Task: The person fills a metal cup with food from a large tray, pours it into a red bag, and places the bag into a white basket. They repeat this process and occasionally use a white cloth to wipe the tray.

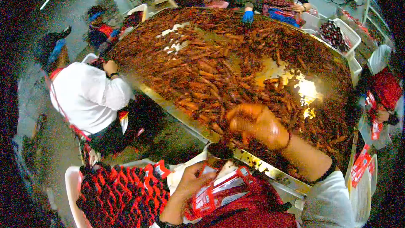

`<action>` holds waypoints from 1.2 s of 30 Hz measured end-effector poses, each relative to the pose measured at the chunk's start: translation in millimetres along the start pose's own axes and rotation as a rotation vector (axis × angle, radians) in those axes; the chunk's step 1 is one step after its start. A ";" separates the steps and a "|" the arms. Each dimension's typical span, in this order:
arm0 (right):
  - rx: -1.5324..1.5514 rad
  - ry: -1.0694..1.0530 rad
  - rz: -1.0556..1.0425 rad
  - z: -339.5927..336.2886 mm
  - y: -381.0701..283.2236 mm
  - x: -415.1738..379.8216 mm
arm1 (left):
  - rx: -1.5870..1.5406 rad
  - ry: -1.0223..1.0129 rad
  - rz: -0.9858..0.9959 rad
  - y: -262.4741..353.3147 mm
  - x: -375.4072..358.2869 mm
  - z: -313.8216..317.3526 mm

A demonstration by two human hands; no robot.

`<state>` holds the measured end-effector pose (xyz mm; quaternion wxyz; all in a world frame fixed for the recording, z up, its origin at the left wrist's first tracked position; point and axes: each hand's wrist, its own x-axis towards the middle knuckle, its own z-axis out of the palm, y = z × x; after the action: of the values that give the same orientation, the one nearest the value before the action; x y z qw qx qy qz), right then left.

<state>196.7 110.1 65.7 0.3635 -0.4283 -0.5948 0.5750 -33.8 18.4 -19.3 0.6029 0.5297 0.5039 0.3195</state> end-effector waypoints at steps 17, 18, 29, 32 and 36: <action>-0.364 -0.555 -0.250 78.6 -12.5 -49.9 | 0.837 0.276 0.791 86.6 -126.1 -106.9; -0.234 -0.485 -0.184 71.0 -12.5 -53.3 | 0.803 0.360 0.831 112.9 -145.6 -124.4; -0.037 -0.234 -0.063 45.9 -8.0 -53.9 | 0.864 1.026 -0.116 48.3 -261.9 -271.3; -0.059 -0.165 -0.032 30.2 7.0 -53.9 | 0.855 0.983 -0.012 56.2 -187.0 -188.7; 0.127 -0.063 0.010 25.5 8.7 -53.9 | 0.818 0.165 0.161 -39.5 -85.2 -63.3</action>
<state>193.8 50.3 58.4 0.3681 -0.3889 -0.5661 0.6267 -124.1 -49.1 -30.0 0.2739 0.7354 0.5928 0.1808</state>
